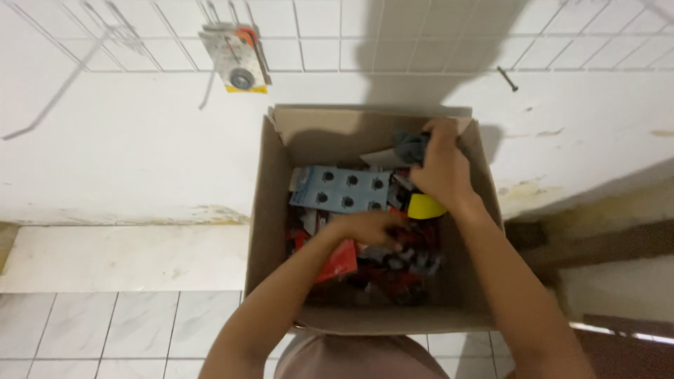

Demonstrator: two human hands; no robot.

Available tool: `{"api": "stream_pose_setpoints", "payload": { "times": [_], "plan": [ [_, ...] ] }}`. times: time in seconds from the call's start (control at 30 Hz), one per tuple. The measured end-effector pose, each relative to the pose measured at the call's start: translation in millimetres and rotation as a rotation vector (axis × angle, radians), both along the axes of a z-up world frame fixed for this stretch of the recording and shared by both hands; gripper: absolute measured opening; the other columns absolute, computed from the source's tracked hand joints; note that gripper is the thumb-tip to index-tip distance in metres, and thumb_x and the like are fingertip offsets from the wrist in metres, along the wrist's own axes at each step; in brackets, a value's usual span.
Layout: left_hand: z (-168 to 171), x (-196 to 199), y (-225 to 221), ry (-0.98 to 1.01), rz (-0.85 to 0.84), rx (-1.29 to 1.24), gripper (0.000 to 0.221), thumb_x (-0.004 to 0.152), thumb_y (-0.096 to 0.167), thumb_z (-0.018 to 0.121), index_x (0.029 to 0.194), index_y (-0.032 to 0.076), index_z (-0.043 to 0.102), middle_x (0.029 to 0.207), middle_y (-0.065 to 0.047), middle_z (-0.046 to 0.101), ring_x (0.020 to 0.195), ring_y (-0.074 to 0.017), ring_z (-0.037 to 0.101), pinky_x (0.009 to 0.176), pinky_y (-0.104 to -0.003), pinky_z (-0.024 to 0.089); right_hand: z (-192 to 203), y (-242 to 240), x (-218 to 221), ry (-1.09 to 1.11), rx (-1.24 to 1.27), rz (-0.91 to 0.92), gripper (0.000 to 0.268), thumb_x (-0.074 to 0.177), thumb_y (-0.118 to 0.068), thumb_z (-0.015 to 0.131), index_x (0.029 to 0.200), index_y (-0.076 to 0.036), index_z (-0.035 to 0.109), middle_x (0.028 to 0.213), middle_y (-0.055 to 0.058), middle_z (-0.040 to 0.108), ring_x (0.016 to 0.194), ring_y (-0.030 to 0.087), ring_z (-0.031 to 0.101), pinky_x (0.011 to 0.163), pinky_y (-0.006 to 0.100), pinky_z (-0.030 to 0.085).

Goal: Cleaning packaged automotive components with a cloth and organizing them from a storage box.

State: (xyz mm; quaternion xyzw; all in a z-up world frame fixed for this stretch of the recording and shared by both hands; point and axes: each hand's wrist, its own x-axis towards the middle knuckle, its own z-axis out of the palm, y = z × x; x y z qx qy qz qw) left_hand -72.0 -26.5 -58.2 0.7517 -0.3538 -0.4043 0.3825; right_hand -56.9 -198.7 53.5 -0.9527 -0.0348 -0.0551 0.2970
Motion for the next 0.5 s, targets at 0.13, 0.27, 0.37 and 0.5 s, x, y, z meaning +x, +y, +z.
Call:
{"api": "stream_pose_setpoints", "payload": {
  "times": [0.13, 0.27, 0.37, 0.5],
  "plan": [
    [88, 19, 40, 0.014, 0.323, -0.100, 0.063, 0.089, 0.038, 0.064, 0.135, -0.005, 0.056, 0.131, -0.031, 0.063, 0.127, -0.0522, 0.052, 0.104, -0.060, 0.039, 17, -11, -3, -0.144, 0.172, -0.196, 0.059, 0.083, -0.012, 0.066, 0.134, -0.013, 0.037, 0.121, 0.030, 0.056, 0.109, 0.060, 0.060, 0.091, 0.066, 0.050],
    [71, 50, 51, -0.105, 0.861, -0.422, 0.031, 0.086, 0.037, 0.077, 0.112, 0.020, 0.072, 0.099, -0.005, 0.071, 0.099, -0.0226, 0.066, 0.087, -0.035, 0.049, 34, -6, -11, -0.848, 0.130, -0.088, 0.037, 0.080, 0.004, 0.072, 0.113, -0.003, 0.056, 0.098, 0.018, 0.057, 0.090, 0.046, 0.062, 0.076, 0.050, 0.053],
    [70, 58, 57, -0.168, 1.061, -0.420, 0.035, 0.082, 0.045, 0.081, 0.111, 0.026, 0.074, 0.096, -0.003, 0.074, 0.098, -0.0214, 0.069, 0.084, -0.035, 0.052, 43, -7, -11, -1.157, 0.095, -0.080, 0.027, 0.083, 0.009, 0.076, 0.105, -0.002, 0.064, 0.102, 0.016, 0.057, 0.090, 0.036, 0.059, 0.077, 0.043, 0.052],
    [75, 41, 59, -0.082, 1.213, -0.517, 0.035, 0.094, 0.038, 0.069, 0.119, 0.014, 0.065, 0.116, -0.019, 0.069, 0.114, -0.0367, 0.065, 0.098, -0.048, 0.051, 24, -24, -9, -1.268, 0.035, -0.074, 0.021, 0.083, 0.001, 0.070, 0.103, -0.003, 0.069, 0.112, 0.019, 0.065, 0.107, 0.038, 0.057, 0.089, 0.043, 0.048]
  ]
}}
